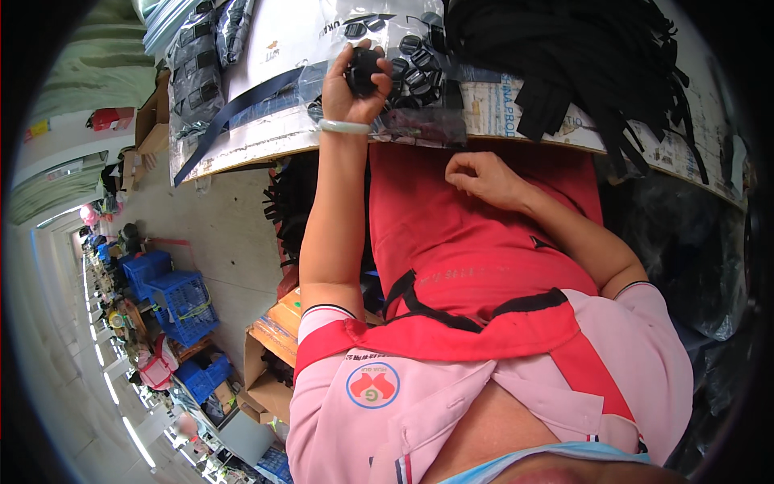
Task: Manually assemble plastic buckles and straps at a workbench.
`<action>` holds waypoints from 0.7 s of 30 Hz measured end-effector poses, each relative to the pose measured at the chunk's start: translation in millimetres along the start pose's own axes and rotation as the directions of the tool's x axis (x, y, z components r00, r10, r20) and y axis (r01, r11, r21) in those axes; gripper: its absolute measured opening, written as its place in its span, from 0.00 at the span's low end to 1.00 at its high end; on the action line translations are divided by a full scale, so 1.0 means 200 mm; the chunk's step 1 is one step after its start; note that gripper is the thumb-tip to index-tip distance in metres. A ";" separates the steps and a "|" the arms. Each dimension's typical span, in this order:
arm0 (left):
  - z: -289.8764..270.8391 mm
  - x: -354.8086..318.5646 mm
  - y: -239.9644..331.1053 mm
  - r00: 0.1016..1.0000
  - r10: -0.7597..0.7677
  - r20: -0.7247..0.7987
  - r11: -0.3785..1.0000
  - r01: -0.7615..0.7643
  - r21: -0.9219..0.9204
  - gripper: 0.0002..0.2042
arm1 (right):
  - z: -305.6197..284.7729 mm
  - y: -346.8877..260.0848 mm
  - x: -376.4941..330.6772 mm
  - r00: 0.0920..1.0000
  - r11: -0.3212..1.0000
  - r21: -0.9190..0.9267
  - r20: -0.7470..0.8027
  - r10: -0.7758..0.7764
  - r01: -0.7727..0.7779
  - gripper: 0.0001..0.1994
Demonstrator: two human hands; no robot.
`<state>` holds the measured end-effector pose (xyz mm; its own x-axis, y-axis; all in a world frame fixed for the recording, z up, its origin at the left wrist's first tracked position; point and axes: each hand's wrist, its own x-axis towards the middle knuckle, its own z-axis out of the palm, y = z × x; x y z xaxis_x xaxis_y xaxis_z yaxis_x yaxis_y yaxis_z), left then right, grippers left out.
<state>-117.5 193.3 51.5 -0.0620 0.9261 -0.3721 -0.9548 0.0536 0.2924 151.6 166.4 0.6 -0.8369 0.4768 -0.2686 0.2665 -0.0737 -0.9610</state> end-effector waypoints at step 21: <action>-0.20 -0.53 -0.66 0.950 -0.300 -0.083 0.907 0.311 0.283 0.15 | -0.25 -0.30 -0.16 0.999 0.996 0.093 -0.049 -0.001 0.005 0.09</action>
<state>4.3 74.0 17.0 0.2034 0.8330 -0.5146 -0.8031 0.4426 0.3990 186.4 198.3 70.2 -0.8128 0.5190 -0.2645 0.2167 -0.1520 -0.9643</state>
